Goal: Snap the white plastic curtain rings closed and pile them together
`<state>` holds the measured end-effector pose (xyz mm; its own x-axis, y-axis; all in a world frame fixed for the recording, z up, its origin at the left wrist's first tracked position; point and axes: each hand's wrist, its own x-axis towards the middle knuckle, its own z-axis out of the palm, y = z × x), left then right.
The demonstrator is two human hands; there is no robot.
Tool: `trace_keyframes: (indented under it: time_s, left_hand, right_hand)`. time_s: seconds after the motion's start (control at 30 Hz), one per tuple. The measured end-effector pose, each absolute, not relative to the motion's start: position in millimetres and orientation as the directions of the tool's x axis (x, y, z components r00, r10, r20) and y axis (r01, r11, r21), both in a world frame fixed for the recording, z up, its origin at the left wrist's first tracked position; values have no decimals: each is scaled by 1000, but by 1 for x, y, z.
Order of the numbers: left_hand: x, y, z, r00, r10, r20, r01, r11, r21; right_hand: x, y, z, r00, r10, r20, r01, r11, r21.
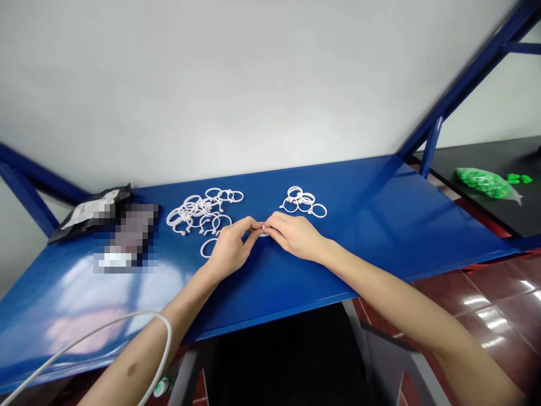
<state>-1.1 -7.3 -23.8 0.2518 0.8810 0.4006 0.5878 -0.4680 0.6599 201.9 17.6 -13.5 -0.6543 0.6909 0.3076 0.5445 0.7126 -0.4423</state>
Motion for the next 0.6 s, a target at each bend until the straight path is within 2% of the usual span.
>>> trace_keyframes:
  time_s: [0.17,0.2,0.27,0.33,0.43,0.5,0.6]
  left_hand:
    - [-22,3,-7,394,797,458,681,-588,437]
    - [-30,5,-1,392,794,464,719,-580,383]
    - [-46,8,10,280,844,458,831,-452,325]
    - [-62,9,17,203,914,352,900,-315,300]
    - [-81,8,23,149,987,59,947,-159,279]
    - [-90,5,25,144,985,-91,952,-112,284]
    - [-94,-1,26,201,953,-225,926,-110,362]
  right_hand:
    - [200,23,-11,-617,731,290,583,673,-456]
    - [201,25,-10,-591,748,303,607,660,-444]
    - [205,32,-8,-512,793,331,687,609,-396]
    - [213,39,-6,-401,849,344,788,512,-343]
    - [226,50,-3,-260,912,319,890,354,-286]
    - [230,53,-2,-217,930,298,915,300,-271]
    - [229,51,-2,-208,926,314,911,300,-282]
